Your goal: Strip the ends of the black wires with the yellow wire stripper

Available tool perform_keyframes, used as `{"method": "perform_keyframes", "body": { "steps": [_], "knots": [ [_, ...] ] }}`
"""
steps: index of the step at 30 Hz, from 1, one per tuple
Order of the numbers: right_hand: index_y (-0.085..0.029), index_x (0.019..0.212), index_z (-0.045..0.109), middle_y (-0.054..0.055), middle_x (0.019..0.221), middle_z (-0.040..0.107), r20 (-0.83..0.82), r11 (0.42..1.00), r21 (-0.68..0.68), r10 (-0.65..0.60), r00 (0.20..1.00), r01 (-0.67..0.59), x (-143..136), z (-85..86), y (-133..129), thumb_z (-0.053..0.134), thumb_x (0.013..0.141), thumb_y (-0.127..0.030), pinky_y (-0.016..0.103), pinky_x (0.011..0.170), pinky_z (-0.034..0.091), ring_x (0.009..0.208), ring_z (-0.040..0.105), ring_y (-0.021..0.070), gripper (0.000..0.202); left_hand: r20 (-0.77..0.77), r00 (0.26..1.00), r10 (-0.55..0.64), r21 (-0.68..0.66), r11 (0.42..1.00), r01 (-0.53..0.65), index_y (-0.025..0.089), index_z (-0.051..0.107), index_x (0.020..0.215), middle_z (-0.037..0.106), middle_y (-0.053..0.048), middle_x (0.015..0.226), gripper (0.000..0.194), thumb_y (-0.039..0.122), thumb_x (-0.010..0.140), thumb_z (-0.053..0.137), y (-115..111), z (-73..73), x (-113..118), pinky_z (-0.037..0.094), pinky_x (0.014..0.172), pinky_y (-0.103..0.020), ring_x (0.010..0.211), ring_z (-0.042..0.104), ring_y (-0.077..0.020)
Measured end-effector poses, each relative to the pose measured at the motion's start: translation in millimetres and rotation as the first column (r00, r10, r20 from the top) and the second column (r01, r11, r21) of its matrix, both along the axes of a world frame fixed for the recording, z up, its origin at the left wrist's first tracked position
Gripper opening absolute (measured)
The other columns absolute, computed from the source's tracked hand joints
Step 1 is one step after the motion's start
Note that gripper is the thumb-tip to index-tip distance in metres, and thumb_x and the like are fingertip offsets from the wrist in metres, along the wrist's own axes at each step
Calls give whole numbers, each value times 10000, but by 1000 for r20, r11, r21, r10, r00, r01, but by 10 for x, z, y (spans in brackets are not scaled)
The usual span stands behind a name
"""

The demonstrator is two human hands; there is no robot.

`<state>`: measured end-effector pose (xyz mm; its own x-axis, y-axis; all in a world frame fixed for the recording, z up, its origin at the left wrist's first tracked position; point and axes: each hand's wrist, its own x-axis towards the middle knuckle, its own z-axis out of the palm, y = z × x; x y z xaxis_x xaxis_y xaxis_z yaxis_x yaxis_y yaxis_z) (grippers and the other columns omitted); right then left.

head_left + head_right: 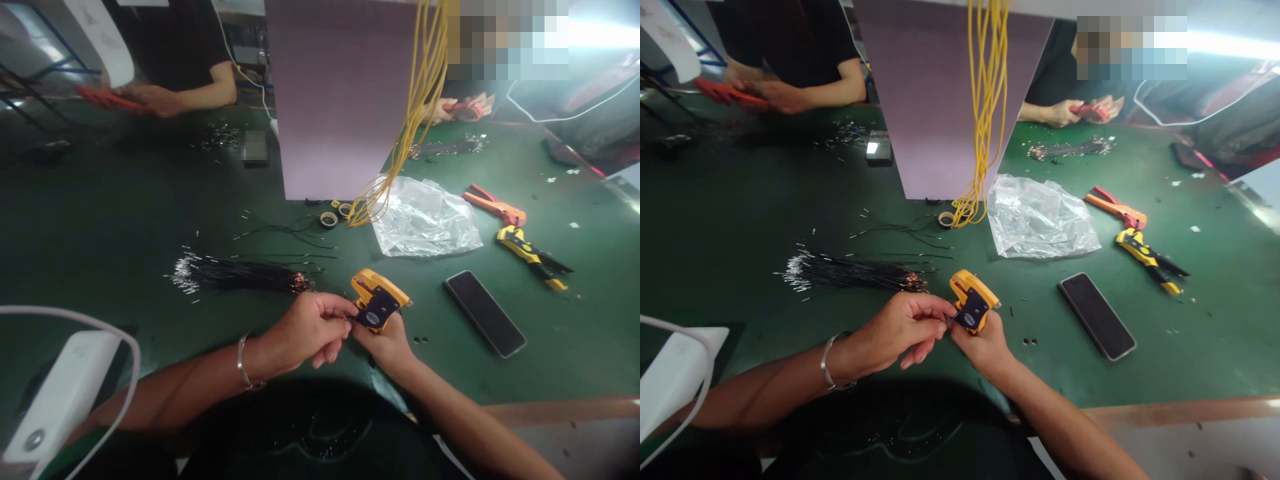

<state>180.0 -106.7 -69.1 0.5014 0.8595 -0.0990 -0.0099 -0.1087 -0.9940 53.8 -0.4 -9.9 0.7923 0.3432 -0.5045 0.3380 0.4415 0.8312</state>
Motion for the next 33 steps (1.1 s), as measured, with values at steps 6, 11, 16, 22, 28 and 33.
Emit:
{"method": "perform_keyframes", "body": {
  "steps": [6,11,16,22,28,33],
  "knots": [
    [-196,694,646,3,611,642,21,1000,19,10,1000,-10,1,1,13,727,653,-224,284,523,501,543,559,159,95,-10,1000,3,-6,1000,-3,126,626,982,525,70,445,265,109,733,536,-6,2,-9,305,279,-153,294,391,-45],
    [-197,698,644,6,613,643,54,1000,13,-2,999,2,-8,-31,5,708,670,-238,286,516,501,544,562,161,81,-14,1000,11,-18,1000,-11,128,621,983,515,77,442,252,115,743,545,-15,-4,-15,307,281,-152,294,397,-43],
    [-194,677,641,-2,599,628,61,1000,21,-16,998,15,-12,-52,-1,696,674,-227,273,498,484,530,546,149,64,-26,999,31,-38,999,-32,128,623,955,528,75,485,241,100,726,552,-19,7,-3,305,277,-155,301,411,-36],
    [-197,636,628,-5,563,613,64,999,13,-39,997,38,-26,-22,17,689,653,-234,266,475,470,509,525,144,73,-15,1000,26,-34,999,-26,122,618,952,503,88,426,228,96,738,544,-22,16,-3,292,276,-145,292,394,-36],
    [-200,609,617,-6,548,605,90,998,1,-58,994,58,-40,-7,24,681,641,-238,261,453,457,495,514,142,82,-22,999,37,-34,999,-38,134,628,939,506,84,441,228,106,726,551,-19,-2,-7,288,280,-157,300,398,-38],
    [-202,581,601,-7,530,588,81,997,-8,-78,994,79,-51,-32,15,676,635,-228,268,448,450,481,502,141,95,-23,998,61,-46,997,-62,137,632,913,524,71,492,216,118,708,566,-23,5,0,291,284,-180,319,425,-49]
  ]
}}
